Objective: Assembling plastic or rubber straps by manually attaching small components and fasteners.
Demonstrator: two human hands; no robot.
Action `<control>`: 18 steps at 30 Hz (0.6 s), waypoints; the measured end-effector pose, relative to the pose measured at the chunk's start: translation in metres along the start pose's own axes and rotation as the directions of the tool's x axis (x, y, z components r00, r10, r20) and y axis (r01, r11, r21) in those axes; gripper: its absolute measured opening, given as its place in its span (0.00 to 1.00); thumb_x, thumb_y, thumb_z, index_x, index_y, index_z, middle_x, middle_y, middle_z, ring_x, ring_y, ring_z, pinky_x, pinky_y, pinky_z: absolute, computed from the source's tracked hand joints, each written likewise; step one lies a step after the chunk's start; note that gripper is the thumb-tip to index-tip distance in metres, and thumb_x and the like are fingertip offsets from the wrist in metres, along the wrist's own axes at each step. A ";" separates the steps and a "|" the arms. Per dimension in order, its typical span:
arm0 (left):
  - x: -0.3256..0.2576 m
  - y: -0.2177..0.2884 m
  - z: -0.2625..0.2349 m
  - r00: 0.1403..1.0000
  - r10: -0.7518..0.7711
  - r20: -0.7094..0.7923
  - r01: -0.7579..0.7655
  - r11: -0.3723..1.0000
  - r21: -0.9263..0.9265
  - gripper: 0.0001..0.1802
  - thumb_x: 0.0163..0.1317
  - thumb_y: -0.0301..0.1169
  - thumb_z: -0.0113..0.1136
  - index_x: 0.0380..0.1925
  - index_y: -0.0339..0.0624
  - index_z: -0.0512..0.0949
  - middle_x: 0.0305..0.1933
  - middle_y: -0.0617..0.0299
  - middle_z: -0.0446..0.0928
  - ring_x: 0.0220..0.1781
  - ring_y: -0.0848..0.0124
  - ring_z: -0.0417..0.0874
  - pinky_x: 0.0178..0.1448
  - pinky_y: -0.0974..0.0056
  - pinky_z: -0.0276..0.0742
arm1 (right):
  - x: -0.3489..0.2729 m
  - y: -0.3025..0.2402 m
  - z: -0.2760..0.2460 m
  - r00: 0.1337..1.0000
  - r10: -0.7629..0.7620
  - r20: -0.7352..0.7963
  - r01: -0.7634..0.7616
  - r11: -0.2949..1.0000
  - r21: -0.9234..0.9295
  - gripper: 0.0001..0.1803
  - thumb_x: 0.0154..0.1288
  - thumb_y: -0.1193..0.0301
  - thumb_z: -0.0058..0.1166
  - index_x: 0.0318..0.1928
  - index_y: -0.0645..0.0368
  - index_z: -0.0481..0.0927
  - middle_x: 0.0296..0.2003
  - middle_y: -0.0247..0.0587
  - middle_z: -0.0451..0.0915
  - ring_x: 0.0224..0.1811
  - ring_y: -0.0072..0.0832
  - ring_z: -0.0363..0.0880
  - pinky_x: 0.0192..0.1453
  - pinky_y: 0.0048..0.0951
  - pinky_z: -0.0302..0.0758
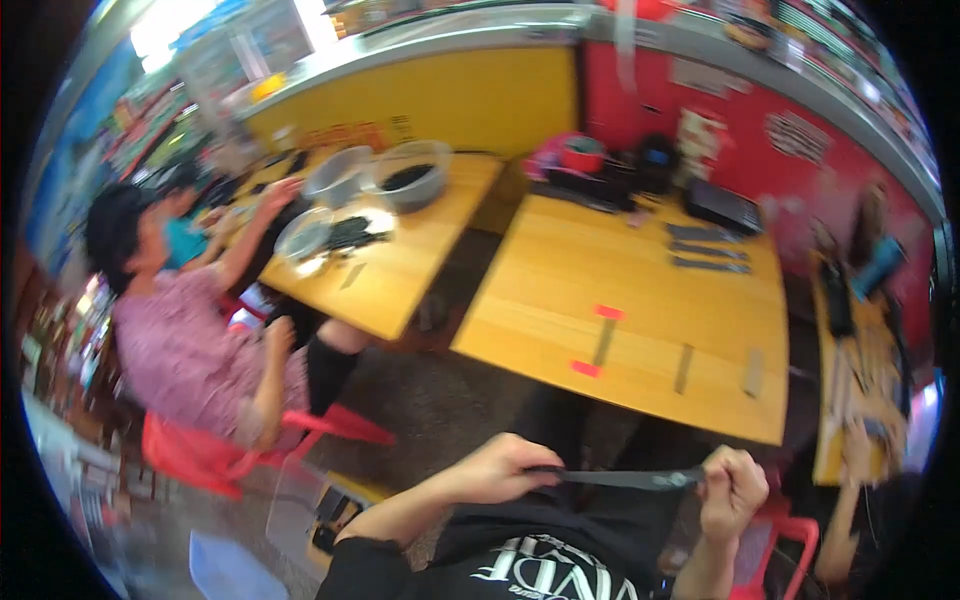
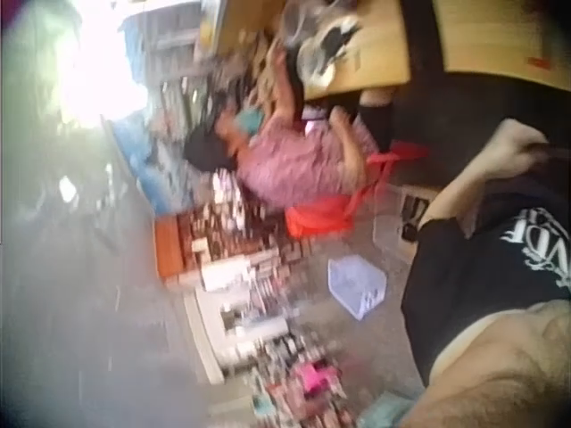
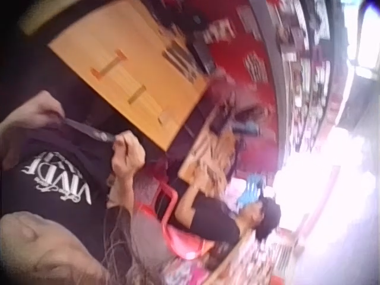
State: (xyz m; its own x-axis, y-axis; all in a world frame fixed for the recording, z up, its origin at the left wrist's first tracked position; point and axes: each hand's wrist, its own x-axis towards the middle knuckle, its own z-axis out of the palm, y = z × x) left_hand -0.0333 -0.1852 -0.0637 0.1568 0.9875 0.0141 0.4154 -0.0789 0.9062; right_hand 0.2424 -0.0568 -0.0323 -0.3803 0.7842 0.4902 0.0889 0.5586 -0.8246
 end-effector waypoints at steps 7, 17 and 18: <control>0.057 0.032 -0.054 0.919 -0.391 -0.043 0.327 0.820 -0.469 0.03 0.61 0.25 0.61 0.30 0.36 0.81 0.25 0.64 0.81 0.19 0.82 0.73 0.23 0.75 0.66 | 0.043 0.023 -0.014 0.975 0.221 -0.025 -0.219 0.974 0.063 0.09 0.69 0.76 0.52 0.28 0.63 0.75 0.16 0.30 0.72 0.18 0.15 0.70 0.23 0.20 0.65; 0.293 0.006 -0.042 0.873 -0.472 0.121 0.482 0.805 -0.345 0.07 0.64 0.27 0.60 0.33 0.33 0.77 0.26 0.57 0.81 0.15 0.77 0.74 0.16 0.72 0.63 | 0.187 0.199 -0.092 0.977 0.211 -0.028 -0.211 0.942 -0.260 0.15 0.65 0.69 0.59 0.24 0.65 0.75 0.13 0.38 0.71 0.17 0.24 0.71 0.22 0.29 0.64; 0.310 -0.005 -0.037 0.842 -0.530 0.104 0.534 0.788 -0.306 0.07 0.64 0.27 0.58 0.34 0.32 0.77 0.25 0.56 0.81 0.16 0.76 0.74 0.17 0.70 0.63 | 0.196 0.220 -0.090 0.975 0.219 -0.035 -0.220 0.940 -0.260 0.15 0.65 0.69 0.59 0.24 0.65 0.75 0.13 0.38 0.71 0.17 0.24 0.71 0.22 0.29 0.64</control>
State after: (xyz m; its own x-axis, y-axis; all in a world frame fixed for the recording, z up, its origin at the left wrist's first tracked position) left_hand -0.0198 0.1259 -0.0480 0.0046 0.8588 -0.5124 0.1371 0.5070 0.8510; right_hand 0.2708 0.2444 -0.0924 -0.3196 0.8964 0.3072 0.4071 0.4227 -0.8097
